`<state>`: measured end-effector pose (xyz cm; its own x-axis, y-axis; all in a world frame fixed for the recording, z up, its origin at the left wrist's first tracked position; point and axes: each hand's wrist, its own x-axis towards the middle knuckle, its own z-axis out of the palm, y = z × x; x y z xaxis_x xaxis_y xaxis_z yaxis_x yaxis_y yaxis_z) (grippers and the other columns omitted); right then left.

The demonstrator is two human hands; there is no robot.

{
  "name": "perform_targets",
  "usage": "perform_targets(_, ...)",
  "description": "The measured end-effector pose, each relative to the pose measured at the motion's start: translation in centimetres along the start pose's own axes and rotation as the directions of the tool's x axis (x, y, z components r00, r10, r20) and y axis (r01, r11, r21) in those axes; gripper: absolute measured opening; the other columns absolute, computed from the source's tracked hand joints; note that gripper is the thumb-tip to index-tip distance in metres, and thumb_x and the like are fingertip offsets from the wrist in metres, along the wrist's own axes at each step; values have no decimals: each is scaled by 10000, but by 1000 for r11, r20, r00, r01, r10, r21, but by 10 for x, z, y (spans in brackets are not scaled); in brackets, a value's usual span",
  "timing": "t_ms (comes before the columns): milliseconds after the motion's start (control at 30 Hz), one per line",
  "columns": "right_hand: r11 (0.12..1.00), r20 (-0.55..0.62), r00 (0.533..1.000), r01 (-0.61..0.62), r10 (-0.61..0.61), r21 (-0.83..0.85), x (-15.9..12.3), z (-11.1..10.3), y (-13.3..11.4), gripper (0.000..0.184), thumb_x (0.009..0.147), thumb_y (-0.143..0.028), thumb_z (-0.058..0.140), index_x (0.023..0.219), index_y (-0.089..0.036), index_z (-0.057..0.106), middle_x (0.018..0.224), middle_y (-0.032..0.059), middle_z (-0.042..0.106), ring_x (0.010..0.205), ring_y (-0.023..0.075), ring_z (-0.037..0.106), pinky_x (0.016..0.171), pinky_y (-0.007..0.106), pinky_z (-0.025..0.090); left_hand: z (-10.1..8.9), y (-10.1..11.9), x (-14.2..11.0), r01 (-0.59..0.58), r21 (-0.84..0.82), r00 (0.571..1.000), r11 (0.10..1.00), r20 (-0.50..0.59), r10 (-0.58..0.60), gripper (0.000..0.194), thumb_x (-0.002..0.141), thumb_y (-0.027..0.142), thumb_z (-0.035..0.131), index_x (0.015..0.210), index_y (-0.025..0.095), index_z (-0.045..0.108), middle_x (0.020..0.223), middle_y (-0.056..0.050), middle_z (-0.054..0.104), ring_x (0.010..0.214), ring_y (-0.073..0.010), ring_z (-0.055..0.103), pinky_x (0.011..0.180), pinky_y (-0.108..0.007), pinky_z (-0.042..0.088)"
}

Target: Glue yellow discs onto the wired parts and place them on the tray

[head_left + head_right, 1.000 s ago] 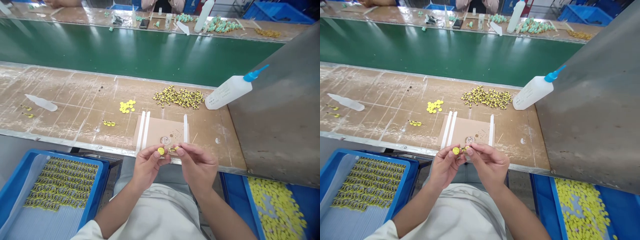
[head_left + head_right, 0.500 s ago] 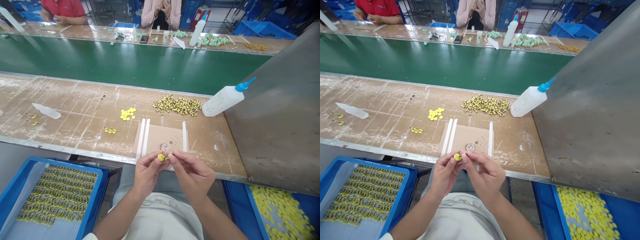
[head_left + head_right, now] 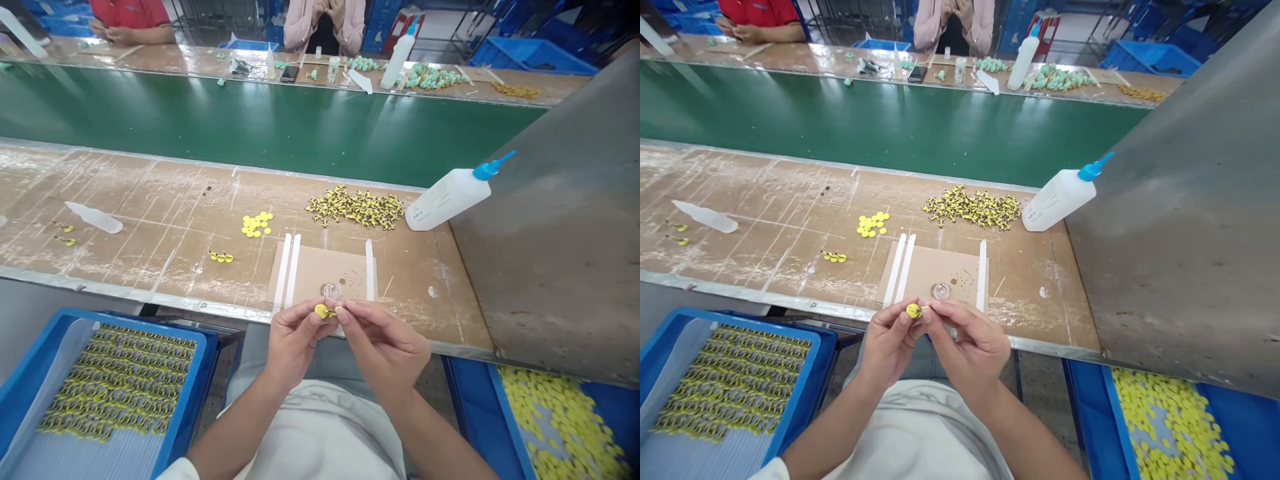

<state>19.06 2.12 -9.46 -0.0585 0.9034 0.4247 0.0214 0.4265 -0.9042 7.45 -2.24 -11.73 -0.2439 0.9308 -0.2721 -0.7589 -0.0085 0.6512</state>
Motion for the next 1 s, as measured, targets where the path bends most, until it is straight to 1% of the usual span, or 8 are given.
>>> perform_targets(100, 1000, -4, 1000, 26, -26, -11, 0, 1, -1, 311, 769, -90, 786, 999, -297, 763, 919, 12, 776, 758, 197, 745, 709, 342, 664, 1, 0, 0, 4, -7, 1000, 1000, 11, -4, 226, 738, 334, 833, 946, 251, 805, 980, -77, 792, 857, -215, 762, 816, -310, 631)
perform_targets(200, 999, 1, 999, 39, -39, -30, 1, 1, -1, 293, 768, -100, 786, 984, -297, 766, 918, 15, 777, 763, 207, 746, 712, 358, 668, 2, 0, 0, 2, -9, 1000, 1000, 14, -2, 230, 727, 334, 841, 939, 250, 806, 993, -78, 790, 861, -218, 762, 831, -325, 631)
perform_targets(300, 998, 15, 999, 42, -41, -48, 1, 0, 0, 286, 775, -109, 783, 987, -299, 765, 922, 17, 778, 769, 212, 748, 724, 370, 669, 3, 1, 0, -3, -8, 1000, 1000, 3, 3, 231, 721, 332, 846, 932, 247, 807, 985, -77, 791, 855, -211, 761, 822, -313, 632)
perform_targets(467, 997, 10, 999, 54, -53, -51, 1, -1, 0, 308, 768, -83, 783, 992, -295, 766, 926, 13, 776, 782, 202, 746, 724, 348, 664, 1, 0, 1, -9, -15, 1000, 1000, 18, 9, 227, 726, 315, 844, 937, 242, 806, 982, -77, 792, 871, -205, 759, 809, -285, 632)
perform_targets(667, 996, 21, 997, 69, -68, -55, 0, -1, 2, 303, 766, -69, 775, 984, -278, 766, 934, 21, 775, 767, 199, 743, 700, 339, 660, 3, 2, 0, -14, -4, 1000, 1000, 2, 14, 220, 735, 302, 838, 937, 220, 805, 985, -88, 790, 871, -206, 760, 802, -285, 633)
perform_targets(867, 994, 39, 995, 92, -90, -60, 1, -1, 1, 369, 752, -25, 770, 1016, -283, 761, 954, 14, 774, 790, 190, 744, 704, 314, 650, 3, 1, -2, -19, -18, 1000, 1000, 19, 20, 202, 758, 284, 823, 951, 228, 804, 992, -79, 790, 881, -187, 757, 808, -245, 621)
perform_targets(1000, 990, 39, 993, 115, -112, -77, 1, -1, 0, 360, 754, -37, 774, 1013, -287, 760, 947, 14, 774, 768, 189, 745, 696, 319, 653, 1, -1, -2, -29, -12, 999, 1000, 23, 29, 194, 770, 277, 812, 959, 233, 803, 1010, -81, 787, 893, -194, 755, 809, -256, 623)
